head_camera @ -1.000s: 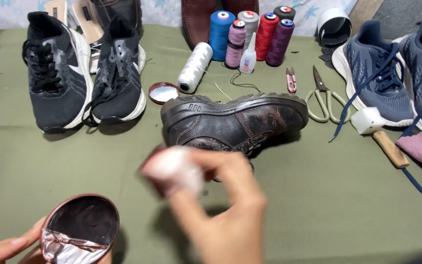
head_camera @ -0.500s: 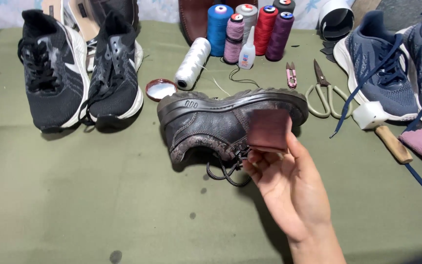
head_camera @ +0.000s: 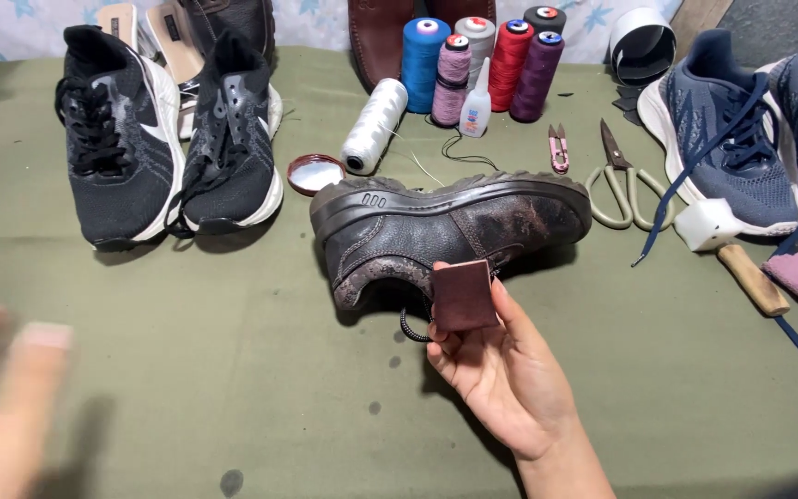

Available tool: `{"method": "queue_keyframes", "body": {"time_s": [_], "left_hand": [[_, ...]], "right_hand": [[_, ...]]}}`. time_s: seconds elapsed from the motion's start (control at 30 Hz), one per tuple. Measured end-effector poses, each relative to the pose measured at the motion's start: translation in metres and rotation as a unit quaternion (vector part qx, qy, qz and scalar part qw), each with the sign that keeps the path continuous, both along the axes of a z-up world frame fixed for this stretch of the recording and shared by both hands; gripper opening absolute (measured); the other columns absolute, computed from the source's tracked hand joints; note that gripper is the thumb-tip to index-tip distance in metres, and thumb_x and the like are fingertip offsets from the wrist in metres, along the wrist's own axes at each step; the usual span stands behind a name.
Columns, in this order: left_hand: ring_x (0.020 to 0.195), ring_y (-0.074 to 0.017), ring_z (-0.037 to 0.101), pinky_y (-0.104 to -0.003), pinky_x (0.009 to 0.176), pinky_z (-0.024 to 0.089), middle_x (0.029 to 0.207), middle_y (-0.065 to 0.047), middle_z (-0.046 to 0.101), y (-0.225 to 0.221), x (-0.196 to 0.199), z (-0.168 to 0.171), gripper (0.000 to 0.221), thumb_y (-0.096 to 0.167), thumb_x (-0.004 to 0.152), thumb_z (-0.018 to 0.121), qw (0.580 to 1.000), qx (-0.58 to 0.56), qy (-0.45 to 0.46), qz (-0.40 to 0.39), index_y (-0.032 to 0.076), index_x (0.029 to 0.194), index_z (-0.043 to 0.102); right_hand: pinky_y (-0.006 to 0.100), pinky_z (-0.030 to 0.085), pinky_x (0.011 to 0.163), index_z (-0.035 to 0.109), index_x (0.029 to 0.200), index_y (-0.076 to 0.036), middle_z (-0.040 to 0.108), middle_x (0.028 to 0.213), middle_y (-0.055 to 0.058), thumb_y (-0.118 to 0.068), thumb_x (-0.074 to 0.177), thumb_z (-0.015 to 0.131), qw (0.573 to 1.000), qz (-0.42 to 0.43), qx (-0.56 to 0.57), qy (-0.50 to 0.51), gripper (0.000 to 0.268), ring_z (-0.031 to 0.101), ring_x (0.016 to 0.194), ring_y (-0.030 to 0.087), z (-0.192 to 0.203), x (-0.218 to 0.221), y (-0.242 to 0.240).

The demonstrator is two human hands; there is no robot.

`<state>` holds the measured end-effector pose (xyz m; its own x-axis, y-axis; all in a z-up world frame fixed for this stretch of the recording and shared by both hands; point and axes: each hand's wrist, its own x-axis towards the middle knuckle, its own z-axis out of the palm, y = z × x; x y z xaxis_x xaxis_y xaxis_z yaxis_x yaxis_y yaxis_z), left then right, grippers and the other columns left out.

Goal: Applying polish to a leather shoe using a sponge applicator at a shoe repair station.

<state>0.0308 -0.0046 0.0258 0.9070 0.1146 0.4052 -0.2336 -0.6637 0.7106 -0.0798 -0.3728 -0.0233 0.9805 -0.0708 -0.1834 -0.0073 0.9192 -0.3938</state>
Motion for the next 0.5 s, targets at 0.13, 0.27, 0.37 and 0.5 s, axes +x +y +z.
{"method": "queue_keyframes", "body": {"time_s": [0.13,0.27,0.37,0.5], "left_hand": [[0.078,-0.0161,0.074,-0.028,0.081,0.059,0.088,-0.006,0.088,-0.112,-0.059,-0.006,0.017,0.012,0.080,0.082,0.933,-0.171,0.301,-0.101,0.007,0.093,0.091],[0.099,-0.0090,0.073,-0.023,0.093,0.056,0.109,-0.004,0.089,-0.186,-0.062,-0.012,0.032,0.016,0.085,0.075,0.850,-0.276,0.412,-0.177,0.006,0.112,0.088],[0.107,-0.0201,0.070,-0.028,0.099,0.052,0.118,-0.019,0.077,-0.232,-0.051,-0.019,0.057,0.008,0.081,0.071,0.752,-0.498,0.406,-0.149,-0.004,0.136,0.069],[0.090,-0.0151,0.065,-0.030,0.087,0.054,0.097,-0.011,0.072,-0.269,-0.033,-0.041,0.018,0.003,0.085,0.077,0.720,-0.595,0.279,-0.221,-0.001,0.100,0.069]], "right_hand": [[0.038,0.058,0.083,0.062,0.136,-0.004,0.069,0.116,0.013,-0.043,0.097,0.060,0.999,-0.029,0.006,0.033,0.055,0.065,0.095,0.026,-0.007,-0.002,-0.003],[0.037,0.059,0.078,0.061,0.136,-0.008,0.065,0.137,0.013,-0.040,0.093,0.065,0.998,-0.050,0.021,-0.029,0.054,0.061,0.088,0.023,-0.005,-0.003,-0.013],[0.036,0.055,0.081,0.063,0.116,0.009,0.061,0.101,0.016,-0.046,0.096,0.066,0.995,-0.095,0.020,-0.027,0.058,0.056,0.090,0.023,-0.013,-0.005,-0.024],[0.037,0.055,0.082,0.063,0.124,-0.006,0.065,0.109,0.018,-0.040,0.099,0.064,0.992,-0.089,0.045,-0.081,0.042,0.058,0.092,0.025,-0.011,-0.008,-0.028]]}}
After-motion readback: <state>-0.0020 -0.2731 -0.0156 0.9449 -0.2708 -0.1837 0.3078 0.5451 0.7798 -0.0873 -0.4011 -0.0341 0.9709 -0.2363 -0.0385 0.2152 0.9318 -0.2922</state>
